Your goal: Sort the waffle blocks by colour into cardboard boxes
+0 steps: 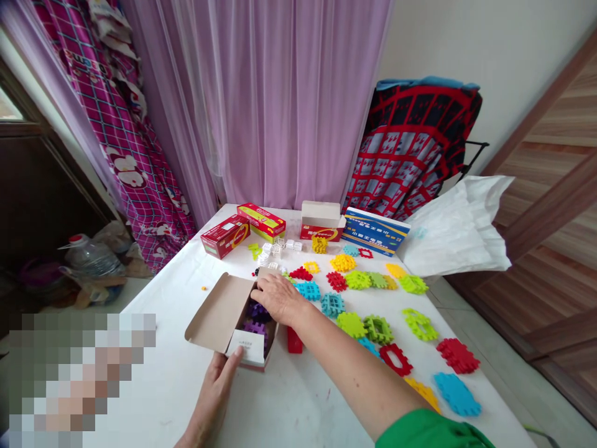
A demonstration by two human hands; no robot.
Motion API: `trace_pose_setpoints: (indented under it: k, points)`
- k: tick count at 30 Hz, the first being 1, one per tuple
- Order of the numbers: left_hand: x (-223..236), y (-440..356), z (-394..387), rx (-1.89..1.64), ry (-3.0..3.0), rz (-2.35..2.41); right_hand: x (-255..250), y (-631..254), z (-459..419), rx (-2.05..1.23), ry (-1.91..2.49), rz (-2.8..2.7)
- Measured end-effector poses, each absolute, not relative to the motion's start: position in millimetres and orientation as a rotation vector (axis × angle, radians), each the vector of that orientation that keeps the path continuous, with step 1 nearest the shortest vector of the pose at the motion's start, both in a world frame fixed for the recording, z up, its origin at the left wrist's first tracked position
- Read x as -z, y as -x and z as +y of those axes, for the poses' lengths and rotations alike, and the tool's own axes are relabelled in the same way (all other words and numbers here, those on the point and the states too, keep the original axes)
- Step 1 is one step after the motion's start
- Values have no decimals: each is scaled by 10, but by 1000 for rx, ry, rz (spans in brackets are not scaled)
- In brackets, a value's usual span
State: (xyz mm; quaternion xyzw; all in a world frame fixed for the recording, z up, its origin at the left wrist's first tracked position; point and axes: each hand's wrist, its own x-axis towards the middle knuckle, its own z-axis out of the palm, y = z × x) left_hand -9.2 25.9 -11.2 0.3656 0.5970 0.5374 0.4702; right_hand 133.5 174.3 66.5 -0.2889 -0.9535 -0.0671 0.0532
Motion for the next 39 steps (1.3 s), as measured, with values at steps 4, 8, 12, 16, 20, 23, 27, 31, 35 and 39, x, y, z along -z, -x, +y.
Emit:
trace_pose_setpoints:
  k: [4, 8, 12, 16, 20, 23, 27, 31, 35, 39]
  points:
    - [89, 80, 252, -1324, -905, 1455, -717, -1362, 1724, 95, 805, -2901]
    - [83, 75, 235, -1329, -908, 1448, -810, -1379, 1702, 53, 750, -2926]
    - [105, 87, 236, -1315, -902, 1458, -843, -1362, 1739, 52, 767, -2974]
    - [117, 91, 240, -1297, -895, 1486, -828, -1335, 1785, 45, 798, -3017]
    - [88, 76, 233, -1330, -885, 1468, -841, -1355, 1783, -16, 768, -3004]
    - [67, 70, 237, -1337, -877, 1458, -886, -1376, 1762, -33, 734, -3003]
    - [63, 73, 244, -1344, -869, 1461, -919, -1354, 1755, -1, 729, -3045]
    - [74, 77, 243, -1354, -876, 1460, -859, -1325, 1779, 35, 793, -3063]
    - [89, 83, 246, -1347, -887, 1461, -793, -1341, 1792, 76, 827, -3031]
    - [95, 77, 246, -1360, -884, 1442, -831, -1352, 1757, 53, 893, -3013]
